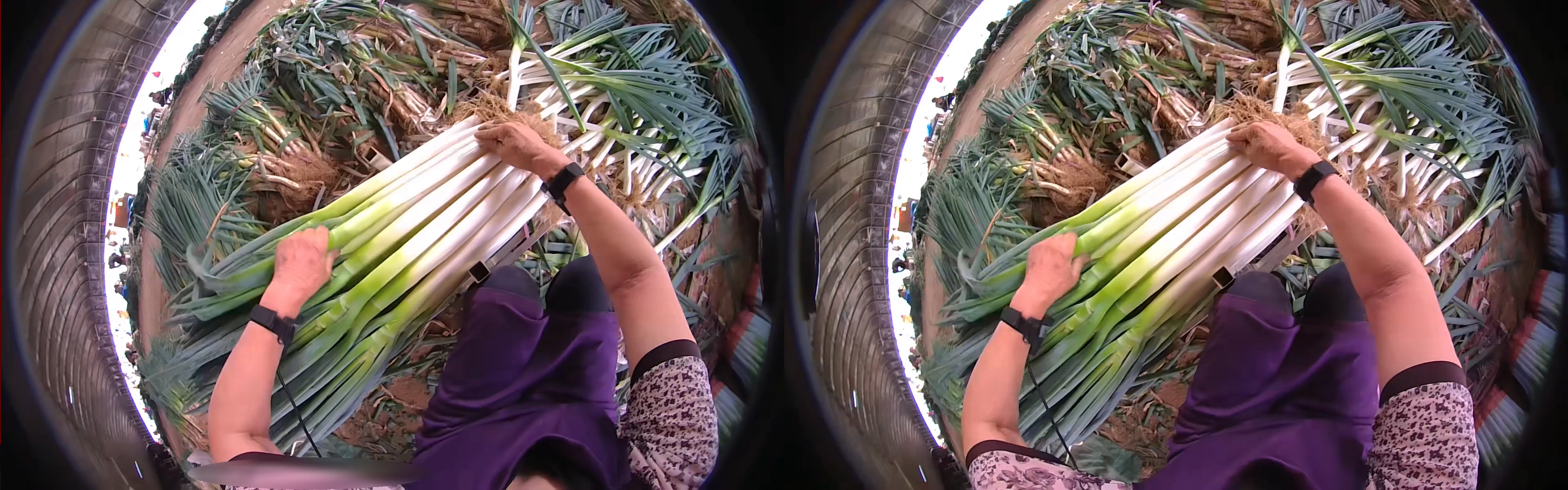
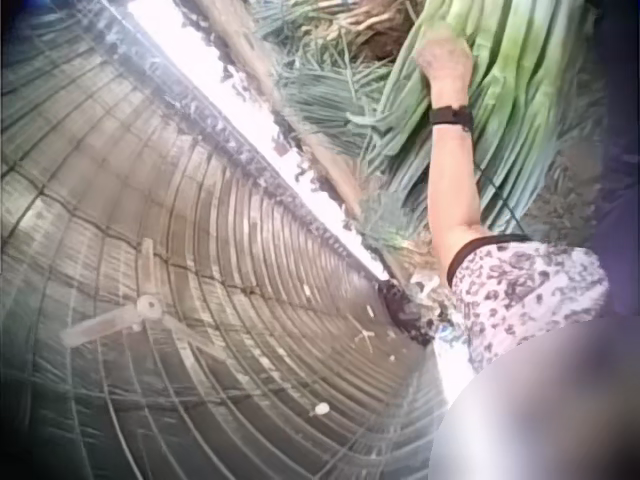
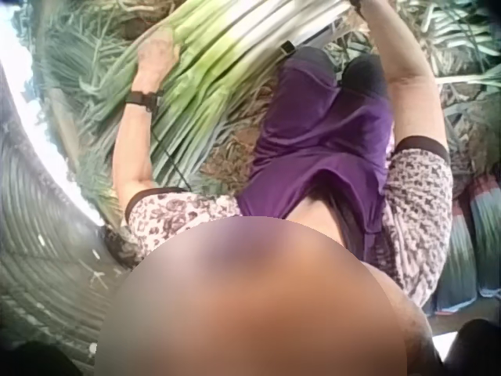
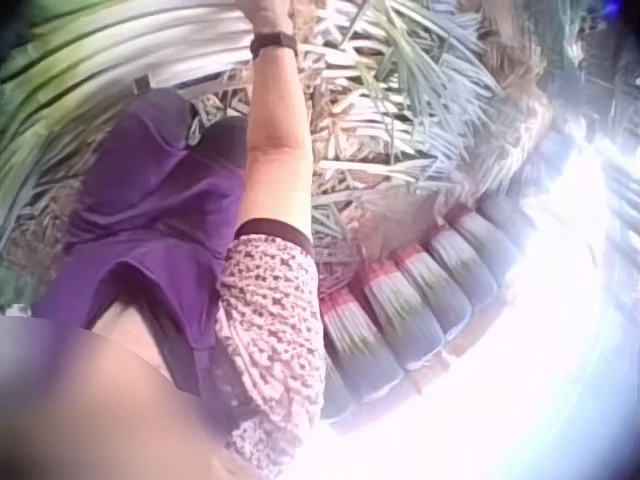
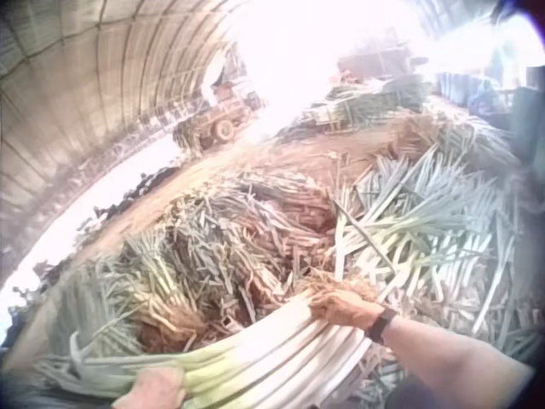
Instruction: Sorting and grouping large green onions (leeks) into uniform bundles using a metal guide.
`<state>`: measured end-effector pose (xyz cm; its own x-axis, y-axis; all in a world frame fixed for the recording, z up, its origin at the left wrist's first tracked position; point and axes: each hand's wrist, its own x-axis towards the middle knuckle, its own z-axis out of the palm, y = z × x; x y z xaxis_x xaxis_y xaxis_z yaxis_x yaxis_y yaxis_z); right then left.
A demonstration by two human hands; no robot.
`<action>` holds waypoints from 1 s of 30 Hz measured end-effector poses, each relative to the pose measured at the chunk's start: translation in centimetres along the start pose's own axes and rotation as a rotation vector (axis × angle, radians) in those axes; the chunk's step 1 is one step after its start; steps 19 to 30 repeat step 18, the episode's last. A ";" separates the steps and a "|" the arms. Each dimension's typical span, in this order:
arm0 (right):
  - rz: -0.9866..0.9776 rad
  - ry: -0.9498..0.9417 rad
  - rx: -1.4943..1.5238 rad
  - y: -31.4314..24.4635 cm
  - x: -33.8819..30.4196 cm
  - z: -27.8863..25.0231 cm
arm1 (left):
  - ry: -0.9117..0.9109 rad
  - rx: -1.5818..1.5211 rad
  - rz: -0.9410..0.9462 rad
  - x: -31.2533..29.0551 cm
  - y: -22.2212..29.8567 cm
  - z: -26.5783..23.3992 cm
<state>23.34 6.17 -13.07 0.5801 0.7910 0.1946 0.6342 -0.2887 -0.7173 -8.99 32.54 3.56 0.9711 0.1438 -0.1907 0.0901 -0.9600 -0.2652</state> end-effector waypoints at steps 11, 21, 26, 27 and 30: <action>0.037 0.016 -0.305 -4.5 -0.4 1.5 | -0.036 -0.133 -0.142 -1.6 1.1 1.1; -0.021 0.001 -0.318 -3.8 -2.8 2.7 | -0.053 -0.190 -0.104 -3.1 1.8 1.4; -0.021 0.001 -0.318 -3.8 -2.8 2.7 | -0.053 -0.190 -0.104 -3.1 1.8 1.4; -0.021 0.001 -0.318 -3.8 -2.8 2.7 | -0.053 -0.190 -0.104 -3.1 1.8 1.4; -0.021 0.001 -0.318 -3.8 -2.8 2.7 | -0.053 -0.190 -0.104 -3.1 1.8 1.4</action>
